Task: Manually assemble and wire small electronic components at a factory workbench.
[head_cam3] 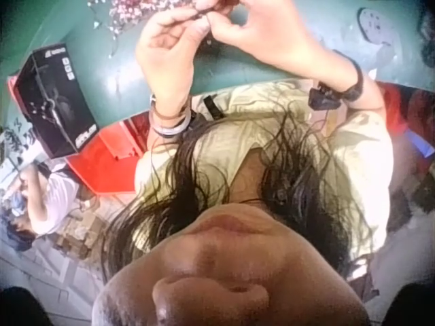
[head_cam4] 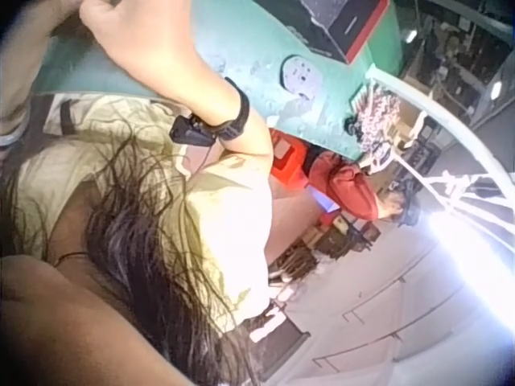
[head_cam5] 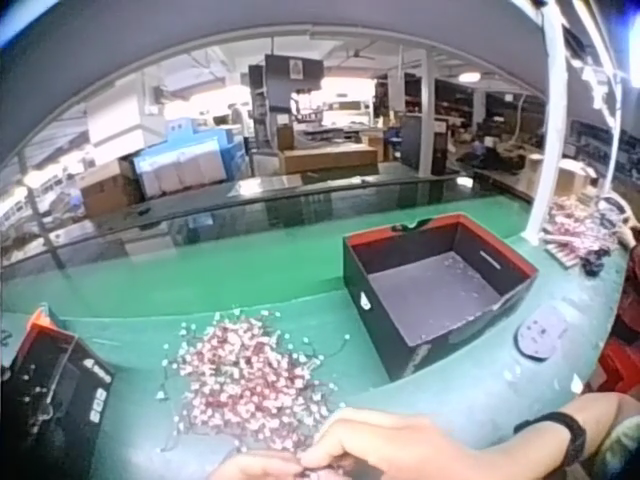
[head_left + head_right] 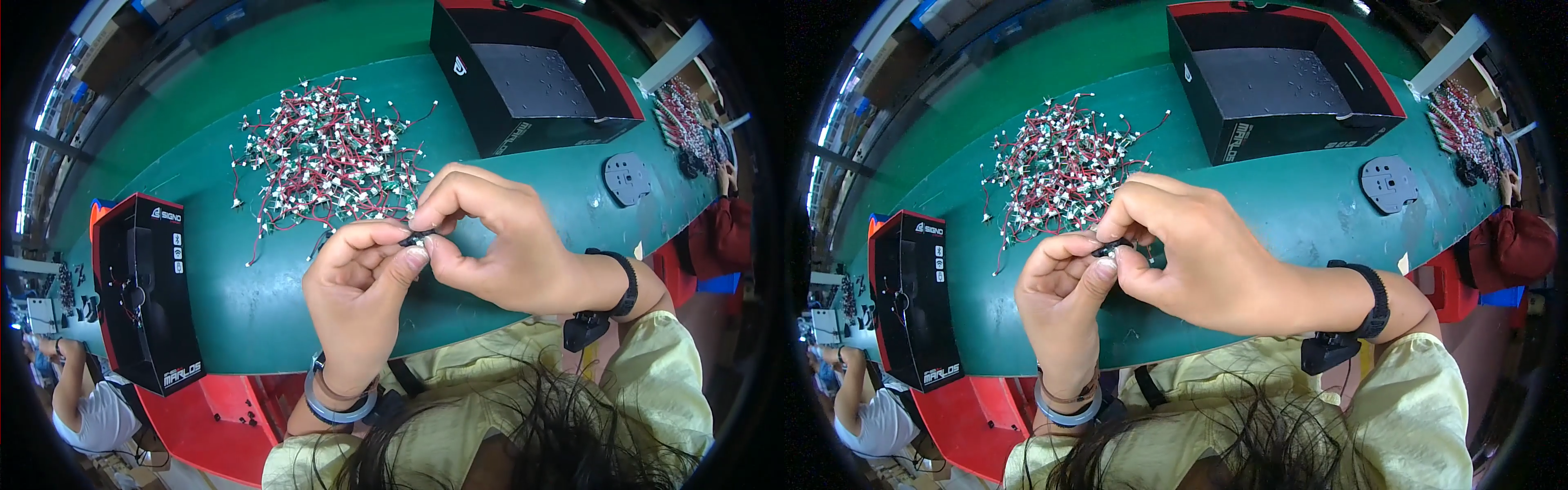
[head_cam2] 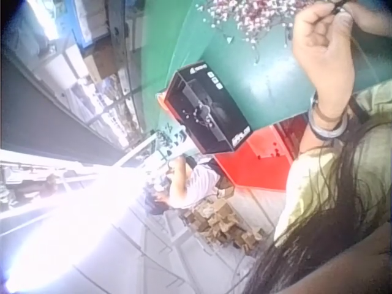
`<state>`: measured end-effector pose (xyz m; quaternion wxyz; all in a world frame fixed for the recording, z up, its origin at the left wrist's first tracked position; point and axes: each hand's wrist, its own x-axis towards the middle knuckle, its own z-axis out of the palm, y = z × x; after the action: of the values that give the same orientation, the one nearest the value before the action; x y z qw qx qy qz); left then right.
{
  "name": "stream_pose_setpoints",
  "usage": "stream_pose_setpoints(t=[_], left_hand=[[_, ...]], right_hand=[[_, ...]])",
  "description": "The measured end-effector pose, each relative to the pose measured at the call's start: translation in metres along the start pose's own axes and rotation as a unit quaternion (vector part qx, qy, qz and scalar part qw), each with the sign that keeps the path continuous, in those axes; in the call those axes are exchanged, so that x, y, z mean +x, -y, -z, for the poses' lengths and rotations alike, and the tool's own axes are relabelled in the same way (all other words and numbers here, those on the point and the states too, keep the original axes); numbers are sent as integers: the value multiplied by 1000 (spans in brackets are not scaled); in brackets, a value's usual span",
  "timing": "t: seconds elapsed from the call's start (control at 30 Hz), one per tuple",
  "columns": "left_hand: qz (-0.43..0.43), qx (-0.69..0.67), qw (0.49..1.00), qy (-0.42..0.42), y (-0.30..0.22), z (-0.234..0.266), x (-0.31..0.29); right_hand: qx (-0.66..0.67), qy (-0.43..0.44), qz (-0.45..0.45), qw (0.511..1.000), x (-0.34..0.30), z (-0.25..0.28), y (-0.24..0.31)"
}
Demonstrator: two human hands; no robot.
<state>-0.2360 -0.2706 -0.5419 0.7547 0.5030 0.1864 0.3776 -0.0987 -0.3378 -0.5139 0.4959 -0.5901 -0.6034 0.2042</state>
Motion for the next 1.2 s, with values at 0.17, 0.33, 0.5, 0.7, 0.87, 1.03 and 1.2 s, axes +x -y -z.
stream_pose_setpoints(t=[0.17, 0.33, 0.5, 0.7, 0.87, 1.03, 1.2], left_hand=[[21, -22, 1000, -1, 4, 0, 7], [-16, 12, 1000, 2, -2, -1, 6], [-130, 171, 972, -98, -39, -2, -22], [-277, 509, 784, -224, -160, 67, -56], [-389, 683, 574, -229, -268, 117, -88], [-341, 655, 633, -233, -241, 124, -88], [-325, 610, 673, -265, -225, 122, -106]], right_hand=[[64, 0, -20, 998, 4, 4, -9], [43, 51, -50, 996, 1, 21, 8], [-19, -85, 114, 990, -7, 65, 64], [-70, -76, 402, 910, -116, 242, 70], [-57, -91, 430, 897, -321, 493, -16], [-47, -76, 414, 906, -192, 463, 27], [-33, -57, 442, 895, -150, 455, 47]])
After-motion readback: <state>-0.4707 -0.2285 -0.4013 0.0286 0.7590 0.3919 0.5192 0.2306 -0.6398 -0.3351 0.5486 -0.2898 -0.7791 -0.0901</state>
